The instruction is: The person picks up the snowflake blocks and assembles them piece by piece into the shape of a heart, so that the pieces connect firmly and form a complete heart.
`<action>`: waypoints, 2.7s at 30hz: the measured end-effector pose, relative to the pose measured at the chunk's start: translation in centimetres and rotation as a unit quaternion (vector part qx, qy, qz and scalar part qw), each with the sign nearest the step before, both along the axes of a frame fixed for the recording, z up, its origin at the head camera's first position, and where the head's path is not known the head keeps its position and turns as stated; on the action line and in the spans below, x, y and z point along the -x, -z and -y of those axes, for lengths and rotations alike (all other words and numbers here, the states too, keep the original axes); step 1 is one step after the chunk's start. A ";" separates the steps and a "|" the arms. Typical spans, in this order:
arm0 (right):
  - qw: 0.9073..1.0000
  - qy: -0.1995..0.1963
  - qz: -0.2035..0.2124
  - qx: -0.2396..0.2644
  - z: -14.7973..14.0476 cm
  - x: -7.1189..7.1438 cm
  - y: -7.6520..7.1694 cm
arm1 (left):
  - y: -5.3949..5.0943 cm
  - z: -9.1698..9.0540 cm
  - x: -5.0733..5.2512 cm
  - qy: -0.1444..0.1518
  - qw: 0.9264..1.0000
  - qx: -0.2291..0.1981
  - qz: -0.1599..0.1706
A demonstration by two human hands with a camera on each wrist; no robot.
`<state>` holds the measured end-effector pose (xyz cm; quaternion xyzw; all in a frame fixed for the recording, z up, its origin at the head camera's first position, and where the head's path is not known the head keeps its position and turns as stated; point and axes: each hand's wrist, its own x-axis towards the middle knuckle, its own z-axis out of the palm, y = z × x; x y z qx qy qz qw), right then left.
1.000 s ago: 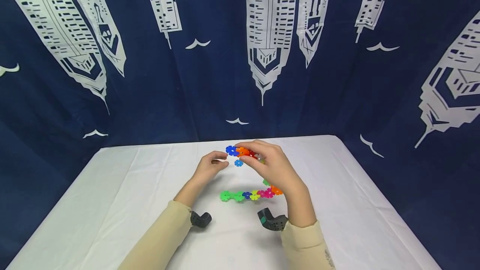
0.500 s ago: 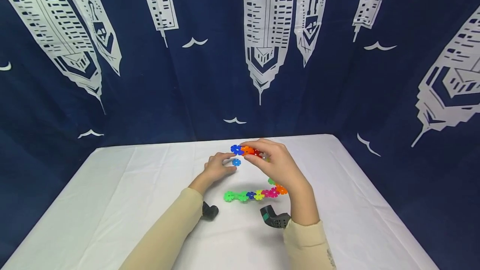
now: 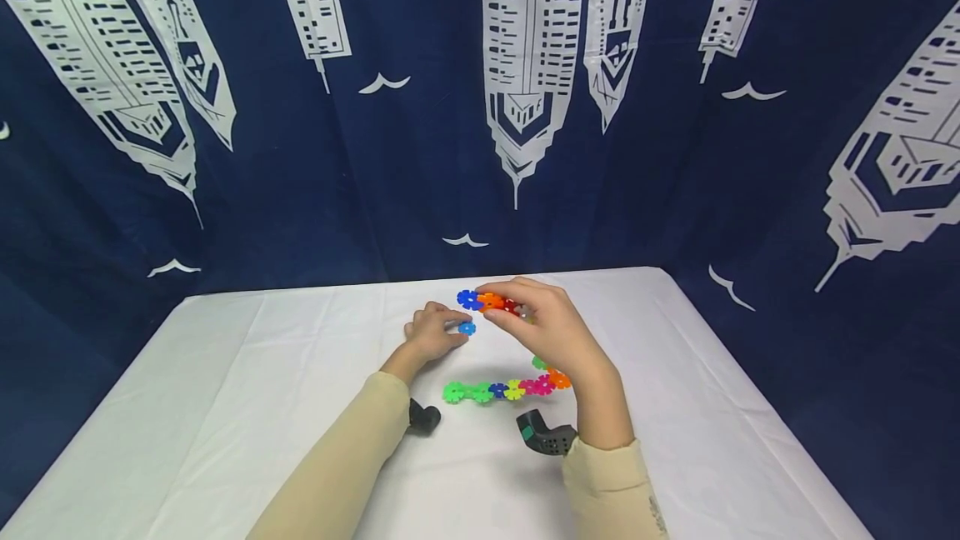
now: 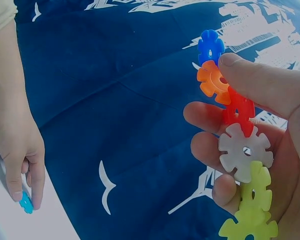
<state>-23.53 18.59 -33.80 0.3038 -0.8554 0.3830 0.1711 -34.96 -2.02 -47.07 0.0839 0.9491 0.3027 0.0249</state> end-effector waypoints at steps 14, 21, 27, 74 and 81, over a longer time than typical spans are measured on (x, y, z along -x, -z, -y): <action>1.000 -0.006 0.020 -0.005 0.6 0.0 -0.1 | 0.5 2.5 -1.8 -0.013 0.992 -0.118 -0.033; 0.999 -0.014 0.025 -0.018 1.2 0.0 0.1 | 0.1 3.6 -4.2 -0.074 0.967 -0.234 -0.064; 0.999 -0.020 0.034 -0.028 1.9 0.1 0.3 | -3.3 4.4 -6.7 -0.048 0.948 -0.300 -0.091; 0.992 -0.122 0.012 0.036 4.4 -0.7 0.4 | -9.9 5.9 -13.2 0.264 0.880 -0.296 -0.261; 0.989 -0.133 0.002 0.066 4.8 -0.9 0.2 | -9.9 5.4 -13.3 0.253 0.865 -0.289 -0.323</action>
